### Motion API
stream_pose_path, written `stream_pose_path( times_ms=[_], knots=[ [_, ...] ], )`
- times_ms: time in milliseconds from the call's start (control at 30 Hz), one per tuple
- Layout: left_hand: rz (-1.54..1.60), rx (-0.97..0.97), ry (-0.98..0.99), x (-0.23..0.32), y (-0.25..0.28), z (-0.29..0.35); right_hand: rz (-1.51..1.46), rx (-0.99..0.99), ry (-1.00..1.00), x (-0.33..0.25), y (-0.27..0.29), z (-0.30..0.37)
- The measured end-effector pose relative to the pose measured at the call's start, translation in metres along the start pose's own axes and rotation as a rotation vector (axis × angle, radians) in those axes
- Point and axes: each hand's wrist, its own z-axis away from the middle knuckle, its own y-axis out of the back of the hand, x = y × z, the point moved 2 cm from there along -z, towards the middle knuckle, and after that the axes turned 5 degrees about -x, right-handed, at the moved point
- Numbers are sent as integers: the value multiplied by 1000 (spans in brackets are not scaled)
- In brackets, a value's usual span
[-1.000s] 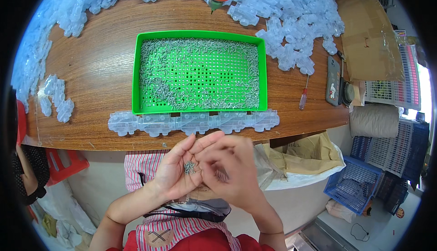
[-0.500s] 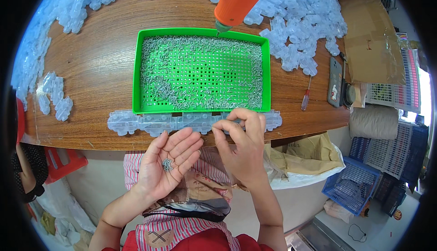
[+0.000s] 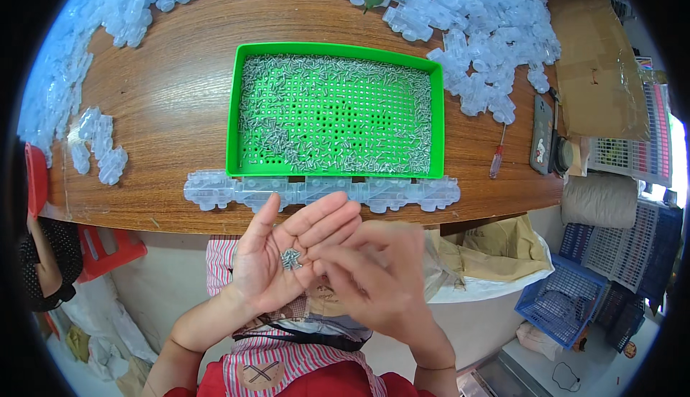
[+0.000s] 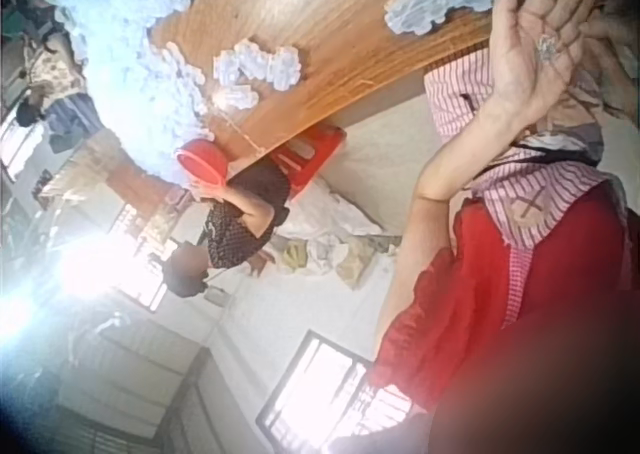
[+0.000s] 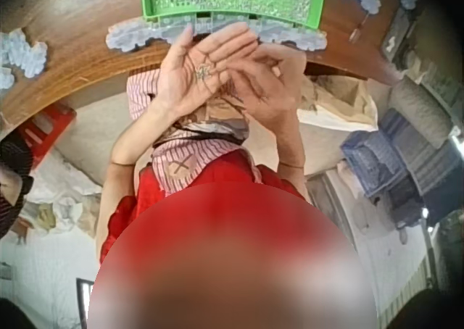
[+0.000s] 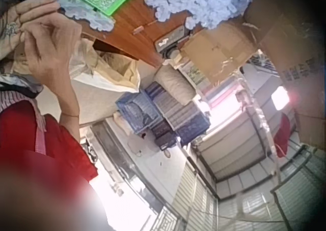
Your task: The person picks up screws from a tray by hand, places them into a plastic part, and drives them in using a power screwdriver before repeating the process with more parts.
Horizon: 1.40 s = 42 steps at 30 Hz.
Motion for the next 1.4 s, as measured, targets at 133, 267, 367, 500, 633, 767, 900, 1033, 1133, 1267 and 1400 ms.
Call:
stream_pose_path(
  times_ms=[133,267,367,500,633,767,900,1033,1133,1267,1400],
  knots=[
    [43,-58,8,-6,-5,-5,56,25,12,-3,-14,2],
    [27,-82,-22,-10,-5,-9,93,0,21,-8,-14,6],
    [27,-97,-36,-10,-6,-8,162,-52,50,-10,-15,8],
    [21,-108,-7,-8,-5,-7,132,-50,48,-8,-15,10],
    [29,-86,8,-10,-4,-6,176,-4,71,-6,-18,13],
    [-46,-27,100,-16,8,0,215,55,71,0,-19,18],
    [-36,60,131,-22,24,8,34,274,-99,23,-23,21],
    [-117,142,86,-18,30,12,121,263,-104,42,-32,6],
    [-110,197,27,-11,32,17,331,295,99,47,-40,2],
    [-104,243,19,-7,37,21,368,313,179,45,-43,5],
    [-108,238,-2,-9,38,15,162,351,133,30,-40,8]
  ],
)
